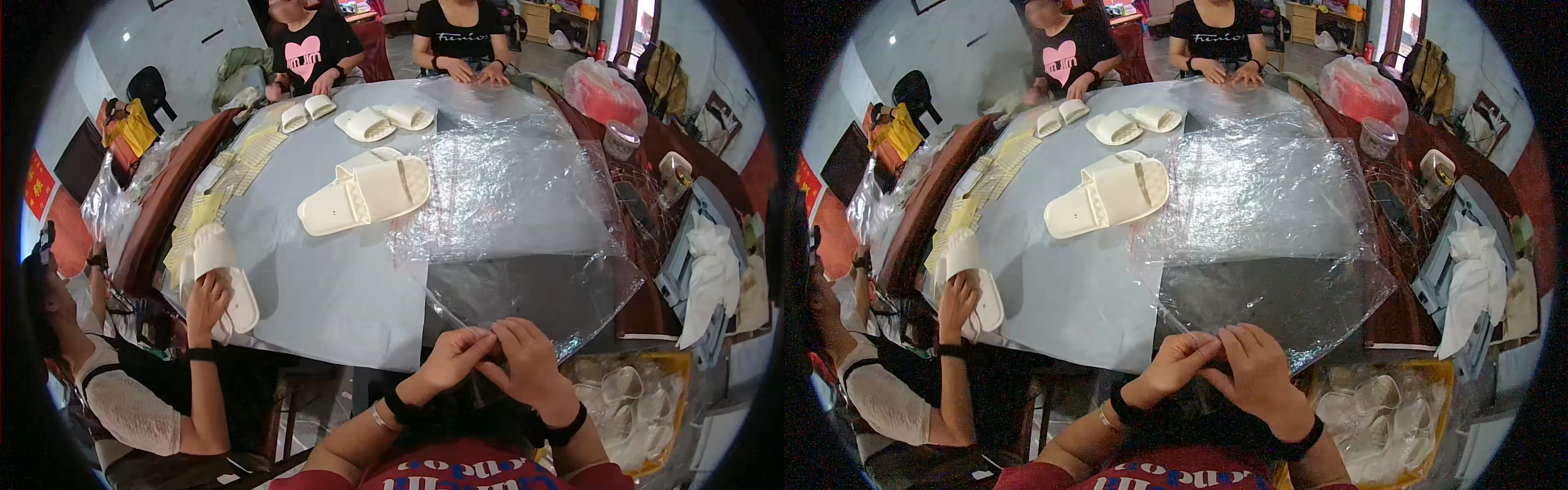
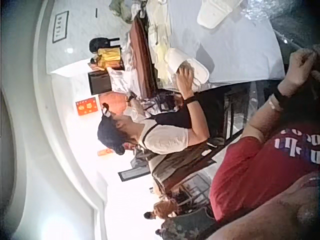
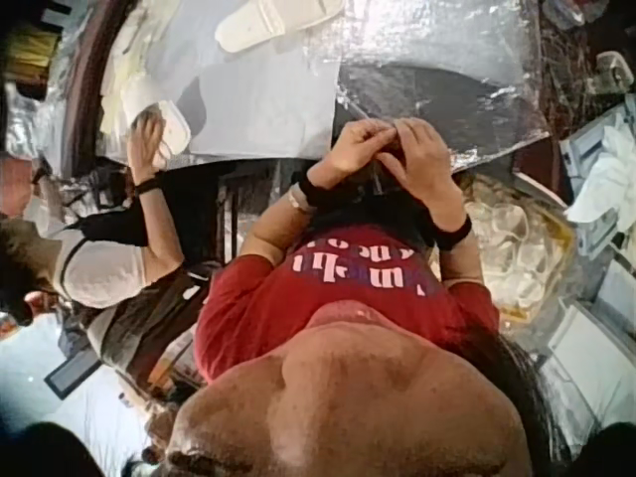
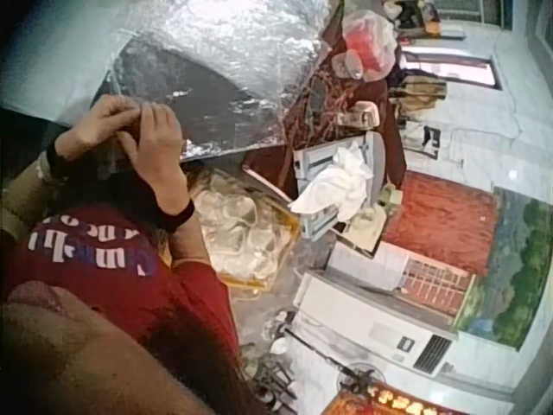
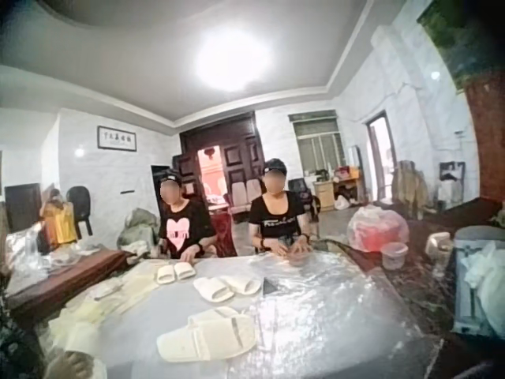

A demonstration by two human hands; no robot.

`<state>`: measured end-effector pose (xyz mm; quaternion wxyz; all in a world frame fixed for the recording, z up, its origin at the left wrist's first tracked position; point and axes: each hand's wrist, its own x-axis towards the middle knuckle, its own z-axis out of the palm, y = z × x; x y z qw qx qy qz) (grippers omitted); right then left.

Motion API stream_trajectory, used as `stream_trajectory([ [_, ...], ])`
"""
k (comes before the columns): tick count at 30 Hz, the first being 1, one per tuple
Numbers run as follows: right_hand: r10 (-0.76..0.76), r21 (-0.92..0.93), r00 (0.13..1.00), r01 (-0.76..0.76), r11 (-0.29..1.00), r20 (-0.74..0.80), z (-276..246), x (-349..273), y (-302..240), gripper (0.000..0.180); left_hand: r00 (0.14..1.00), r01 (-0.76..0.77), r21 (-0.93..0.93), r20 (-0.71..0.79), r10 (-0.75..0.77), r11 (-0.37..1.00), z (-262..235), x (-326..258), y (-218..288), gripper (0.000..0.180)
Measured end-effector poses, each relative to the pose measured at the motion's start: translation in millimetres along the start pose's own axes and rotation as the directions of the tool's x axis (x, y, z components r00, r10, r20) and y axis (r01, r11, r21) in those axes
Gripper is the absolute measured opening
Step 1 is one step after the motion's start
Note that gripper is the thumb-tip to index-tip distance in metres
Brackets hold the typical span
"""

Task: Packaging pairs of white slippers into clear plastic bags at a shared work table.

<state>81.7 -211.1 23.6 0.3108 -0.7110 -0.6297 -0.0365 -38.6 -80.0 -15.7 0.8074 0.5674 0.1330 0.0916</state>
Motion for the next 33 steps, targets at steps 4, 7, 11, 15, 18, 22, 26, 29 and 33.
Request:
stream_trajectory([
  [4,0.034,0.028,0.999,-0.035,0.999,0.011,0,0,-2,0.044,0.994,-0.078,0.151,0.093,0.065,0.985,-3,1,3,0.023],
  [7,0.047,0.031,0.999,-0.046,0.998,-0.024,4,1,-2,0.034,0.979,-0.202,0.393,0.056,0.196,0.897,-9,3,-6,0.023],
  [11,0.069,0.025,0.994,-0.067,0.997,-0.082,3,-1,5,0.024,0.972,-0.190,0.401,-0.053,0.230,0.896,-10,1,-1,0.020],
  [15,0.109,0.056,0.978,-0.100,0.993,-0.176,2,-3,11,0.016,0.961,-0.136,0.421,-0.163,0.223,0.897,-17,0,1,0.012],
  [18,0.135,0.074,0.961,-0.120,0.990,-0.241,-4,-2,14,0.013,0.942,-0.145,0.349,-0.237,0.237,0.926,-25,4,-12,0.006],
  [22,0.154,0.077,0.922,-0.135,0.988,-0.355,-12,-3,19,0.011,0.887,-0.252,0.252,-0.326,0.328,0.934,-33,9,-27,0.017],
  [26,0.153,0.069,0.895,-0.137,0.988,-0.419,-21,-4,24,0.008,0.878,-0.272,0.212,-0.344,0.333,0.939,-37,9,-16,0.032],
  [29,0.157,0.078,0.903,-0.137,0.987,-0.399,-19,-5,20,0.007,0.880,-0.261,0.228,-0.343,0.328,0.938,-43,4,-16,0.044],
  [33,0.117,0.071,0.922,-0.097,0.993,-0.368,-9,-4,22,0.007,0.748,-0.379,0.331,-0.440,0.497,0.864,-32,3,-8,0.051],
])
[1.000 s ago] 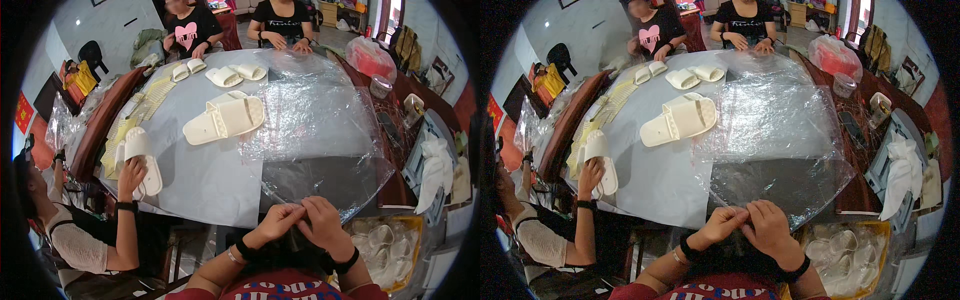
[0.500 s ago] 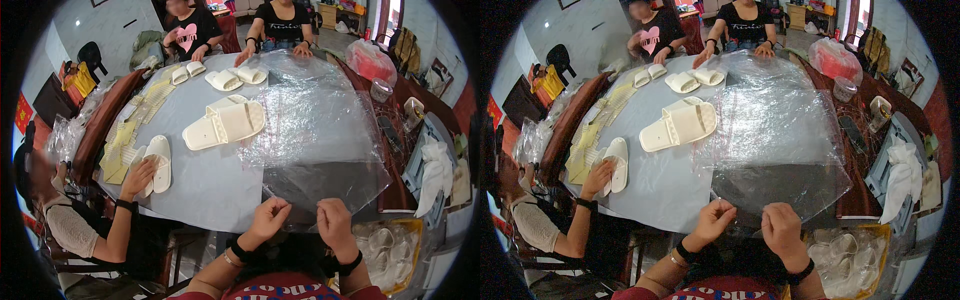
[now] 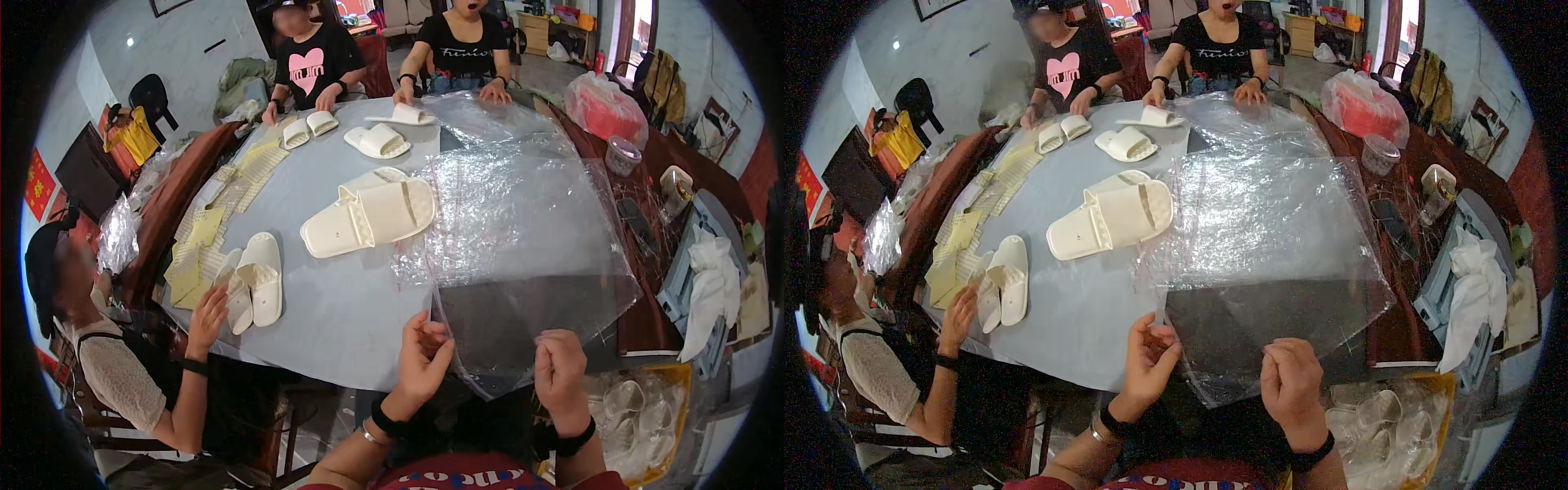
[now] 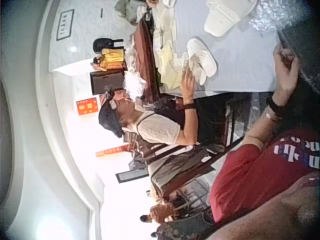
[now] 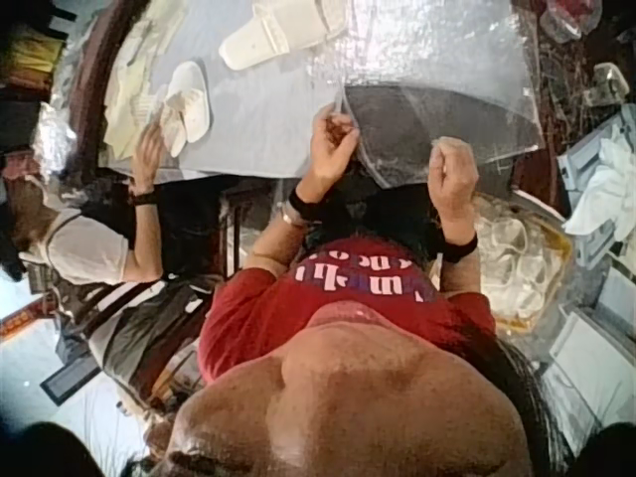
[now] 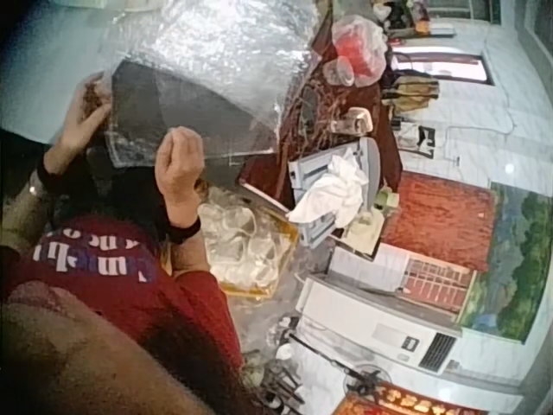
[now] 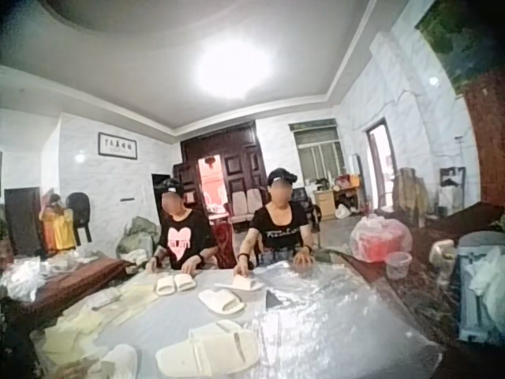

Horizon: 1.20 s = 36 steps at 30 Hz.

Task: Packaging pairs of white slippers into clear plastic bags at a shared work table.

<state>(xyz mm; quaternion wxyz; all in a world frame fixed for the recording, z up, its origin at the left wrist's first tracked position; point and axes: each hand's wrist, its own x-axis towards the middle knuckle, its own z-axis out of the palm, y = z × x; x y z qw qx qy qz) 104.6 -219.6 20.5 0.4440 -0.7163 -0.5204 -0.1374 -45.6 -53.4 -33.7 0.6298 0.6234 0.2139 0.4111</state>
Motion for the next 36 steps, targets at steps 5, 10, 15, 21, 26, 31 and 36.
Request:
stream_trajectory([
  [5,-0.029,0.021,0.999,0.028,0.999,0.035,14,-4,-2,0.010,0.847,-0.437,0.605,0.029,0.530,0.665,1,5,34,0.041],
  [10,-0.019,0.053,0.993,0.013,0.999,0.113,33,-11,-4,0.007,0.882,-0.404,0.375,0.400,0.248,0.834,4,5,29,0.020],
  [15,-0.082,-0.029,0.983,0.088,0.996,0.161,46,-19,2,0.009,0.812,-0.548,0.496,0.509,0.286,0.674,6,10,8,0.020],
  [21,-0.095,-0.105,0.973,0.119,0.987,0.208,51,-17,1,0.009,0.811,-0.552,0.557,0.531,0.245,0.620,6,8,-1,0.021],
  [26,-0.100,-0.109,0.972,0.125,0.986,0.211,52,-17,2,0.009,0.808,-0.558,0.571,0.538,0.240,0.601,7,8,1,0.019],
  [31,-0.103,-0.119,0.972,0.130,0.984,0.210,50,-17,2,0.009,0.808,-0.554,0.572,0.543,0.227,0.605,8,8,3,0.018],
  [36,-0.093,-0.100,0.971,0.118,0.988,0.221,50,-18,2,0.009,0.802,-0.562,0.558,0.548,0.237,0.611,8,7,3,0.019],
])
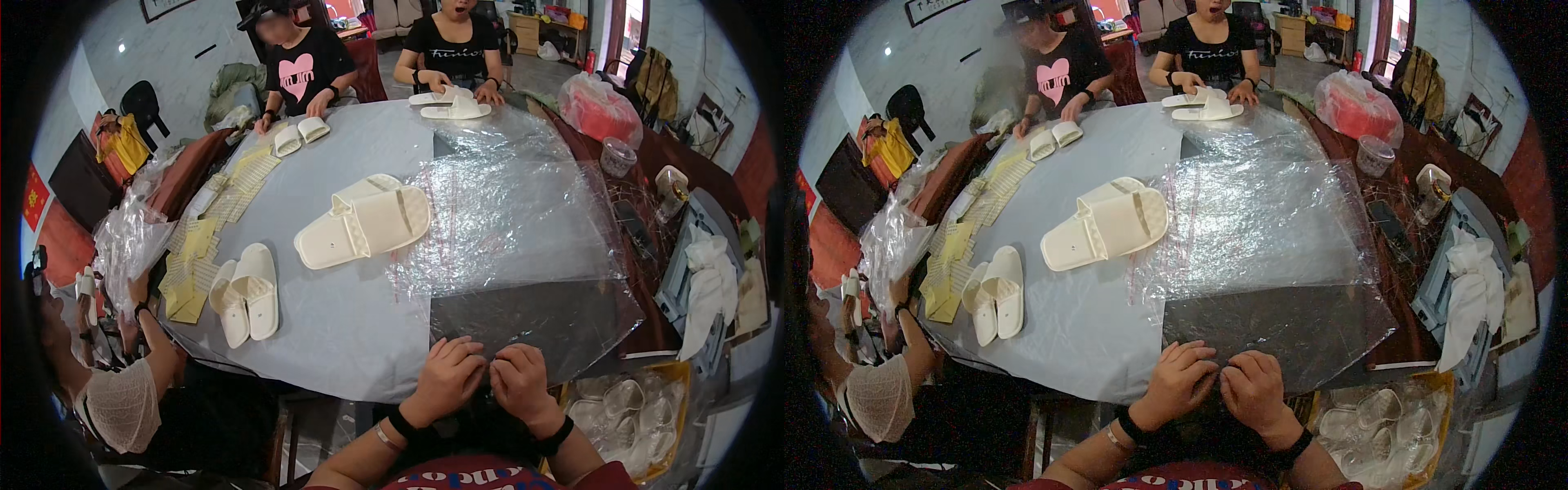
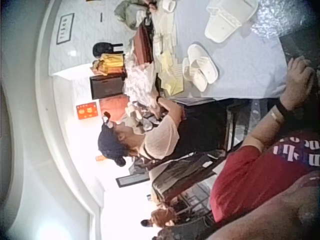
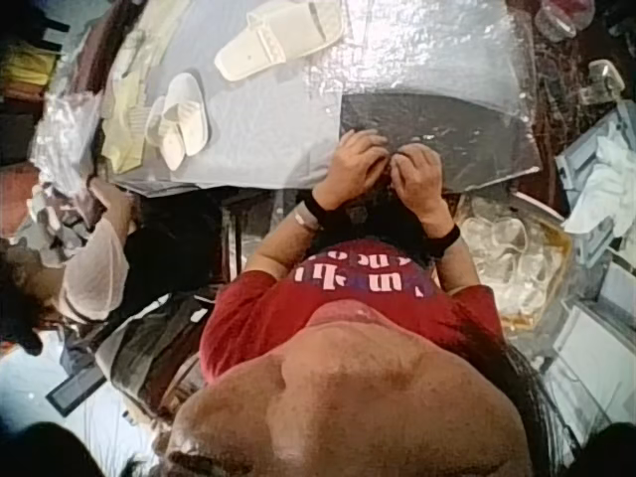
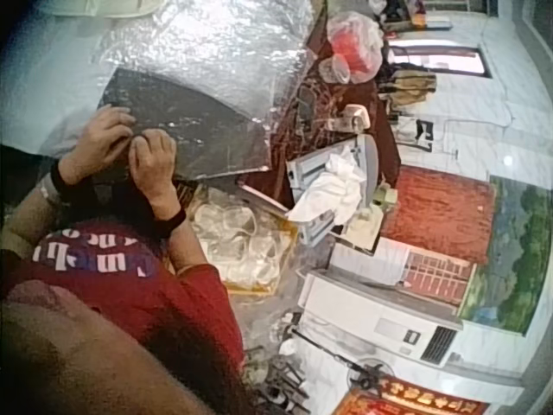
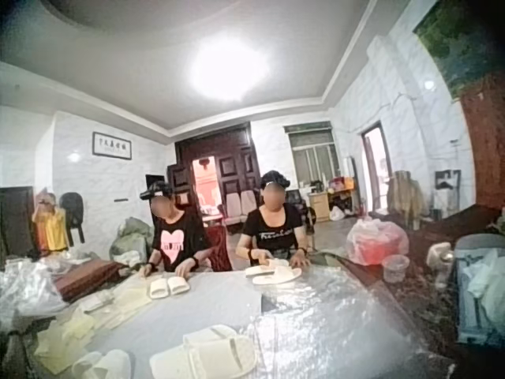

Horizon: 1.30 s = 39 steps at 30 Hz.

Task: Packaging pairs of white slippers into clear plastic bags at a shared work table.

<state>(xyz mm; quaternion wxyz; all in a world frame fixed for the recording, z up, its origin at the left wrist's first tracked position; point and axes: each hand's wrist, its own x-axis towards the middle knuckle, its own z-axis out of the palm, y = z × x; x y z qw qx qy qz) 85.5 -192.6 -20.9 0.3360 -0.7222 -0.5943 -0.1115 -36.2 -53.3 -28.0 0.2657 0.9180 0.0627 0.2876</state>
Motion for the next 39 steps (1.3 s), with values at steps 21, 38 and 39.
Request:
stream_trajectory([
  [21,-0.007,-0.012,1.000,0.007,1.000,-0.022,1,1,2,0.008,0.959,-0.174,-0.941,-0.229,0.167,-0.291,-164,86,91,0.073],
  [38,0.023,-0.042,0.999,-0.021,0.999,0.035,1,-3,3,0.010,0.962,0.104,-0.102,0.264,-0.073,0.989,-60,55,7,0.072],
  [39,0.011,-0.031,0.999,-0.010,0.999,0.036,1,-1,-1,0.010,0.953,0.106,-0.058,0.292,-0.085,0.993,-53,41,6,0.071],
])
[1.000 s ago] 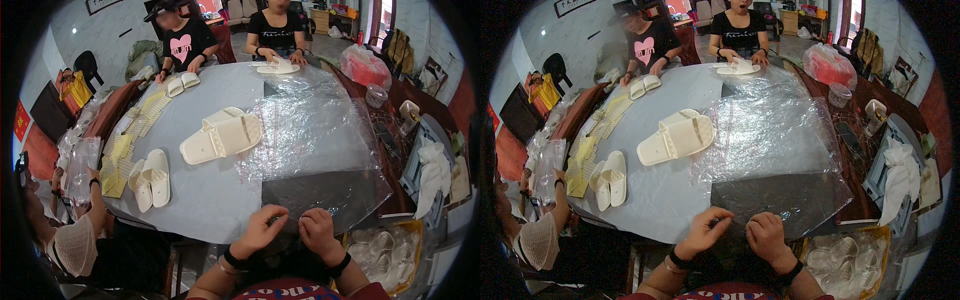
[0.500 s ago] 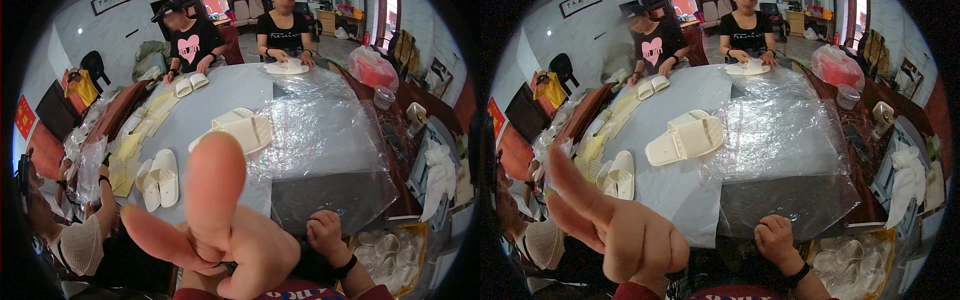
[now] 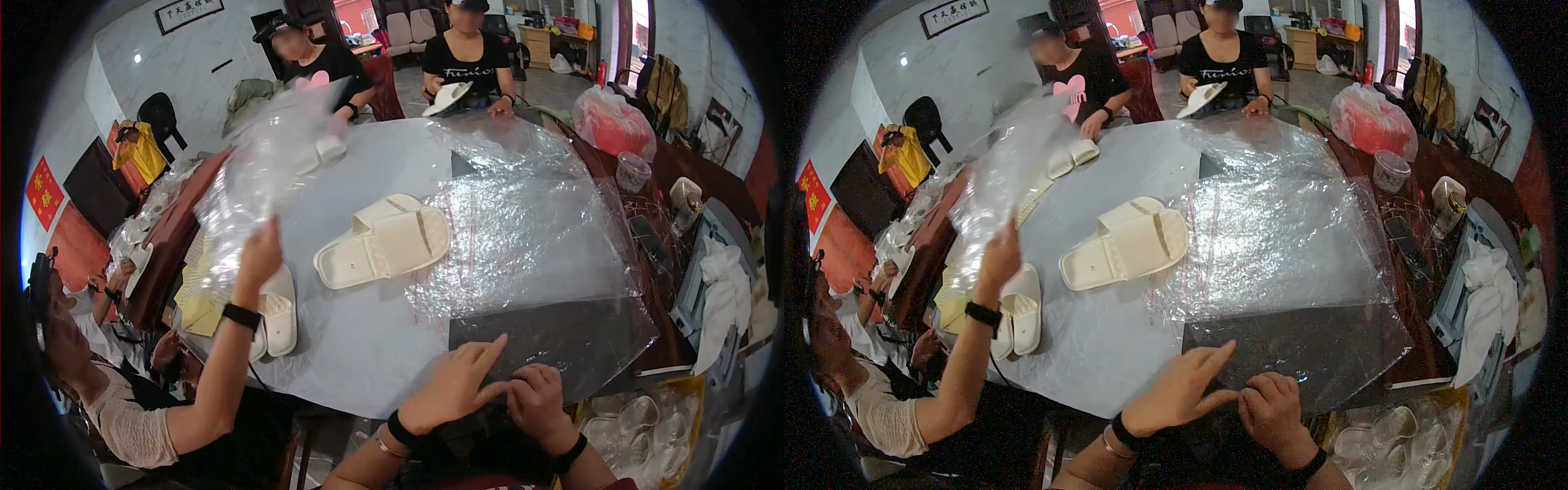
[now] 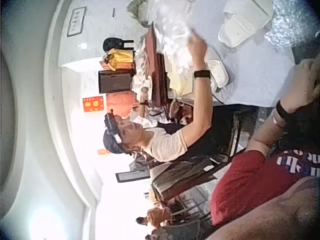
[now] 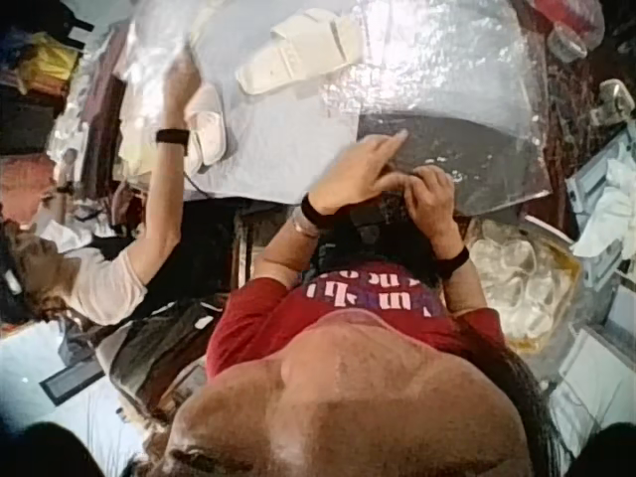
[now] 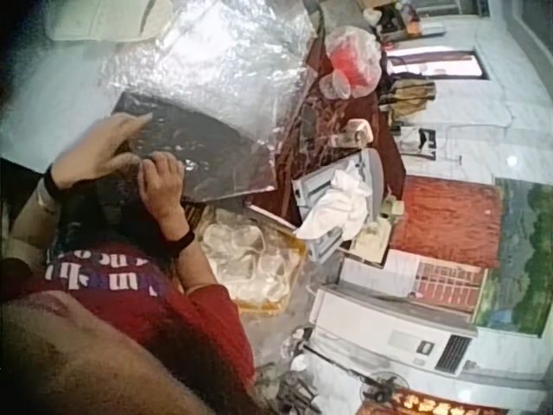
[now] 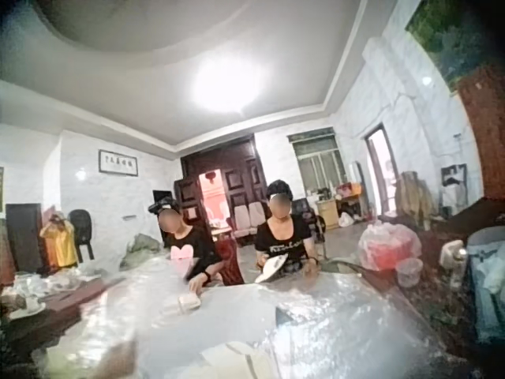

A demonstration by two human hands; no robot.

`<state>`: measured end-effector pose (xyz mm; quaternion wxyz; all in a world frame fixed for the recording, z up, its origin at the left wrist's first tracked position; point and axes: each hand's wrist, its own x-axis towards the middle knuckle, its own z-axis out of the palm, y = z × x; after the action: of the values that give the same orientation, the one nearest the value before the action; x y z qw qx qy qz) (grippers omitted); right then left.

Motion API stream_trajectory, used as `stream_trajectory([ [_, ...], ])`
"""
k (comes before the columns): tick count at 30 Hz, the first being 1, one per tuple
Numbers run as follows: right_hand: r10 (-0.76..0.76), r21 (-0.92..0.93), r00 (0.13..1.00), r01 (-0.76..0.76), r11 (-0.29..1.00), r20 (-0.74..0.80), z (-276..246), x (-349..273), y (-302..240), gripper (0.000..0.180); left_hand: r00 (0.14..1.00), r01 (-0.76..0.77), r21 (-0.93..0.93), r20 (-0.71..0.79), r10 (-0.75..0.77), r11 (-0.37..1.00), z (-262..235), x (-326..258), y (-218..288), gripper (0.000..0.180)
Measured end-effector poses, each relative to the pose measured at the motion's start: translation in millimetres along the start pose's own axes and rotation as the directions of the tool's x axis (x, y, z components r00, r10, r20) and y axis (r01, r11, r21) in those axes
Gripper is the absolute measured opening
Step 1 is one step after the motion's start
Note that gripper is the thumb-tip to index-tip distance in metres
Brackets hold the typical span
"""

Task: Packaging pairs of white slippers into clear plastic bags at a shared work table.

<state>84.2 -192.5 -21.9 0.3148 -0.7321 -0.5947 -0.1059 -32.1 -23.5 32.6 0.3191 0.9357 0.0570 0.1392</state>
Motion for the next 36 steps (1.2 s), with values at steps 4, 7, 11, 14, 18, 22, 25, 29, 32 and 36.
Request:
stream_trajectory([
  [4,-0.004,-0.005,1.000,0.004,1.000,0.008,-2,2,-1,0.011,1.000,-0.003,0.265,0.000,0.003,0.964,42,-20,-11,0.072],
  [7,0.028,-0.009,0.999,-0.028,1.000,0.028,12,-15,10,0.012,0.998,0.019,0.282,0.056,-0.036,0.959,57,-25,-19,0.071],
  [11,0.047,-0.090,0.991,-0.036,0.995,0.128,42,-70,41,0.010,0.981,-0.083,-0.219,0.154,0.119,0.972,44,-26,-14,0.037],
  [14,0.032,-0.056,0.992,-0.025,0.998,0.123,39,-61,43,0.010,0.961,-0.082,0.122,0.273,0.046,0.989,68,-31,-34,0.036],
  [18,0.027,-0.025,0.993,-0.024,0.999,0.111,35,-111,47,0.010,1.000,0.017,0.204,0.019,-0.022,0.979,61,-28,-20,0.041],
  [22,0.023,0.011,0.995,-0.024,1.000,0.098,32,-91,37,0.010,0.998,0.052,0.167,0.015,-0.056,0.985,57,-29,-12,0.049],
  [25,0.034,0.032,0.995,-0.037,0.999,0.095,31,-83,30,0.010,0.997,0.019,0.163,0.070,-0.030,0.986,44,-28,-10,0.060],
  [29,0.105,0.038,0.987,-0.111,0.993,0.124,28,-76,31,0.010,0.998,-0.057,0.145,-0.024,0.061,0.988,12,-16,-19,0.053],
  [32,0.226,0.018,0.959,-0.232,0.973,0.174,32,-67,29,0.010,0.991,-0.071,0.206,-0.097,0.093,0.976,-21,-14,-19,0.049],
  [36,0.358,0.001,0.917,-0.364,0.931,0.172,36,-29,27,0.010,0.993,-0.086,0.390,-0.044,0.112,0.917,-55,5,-6,0.060],
])
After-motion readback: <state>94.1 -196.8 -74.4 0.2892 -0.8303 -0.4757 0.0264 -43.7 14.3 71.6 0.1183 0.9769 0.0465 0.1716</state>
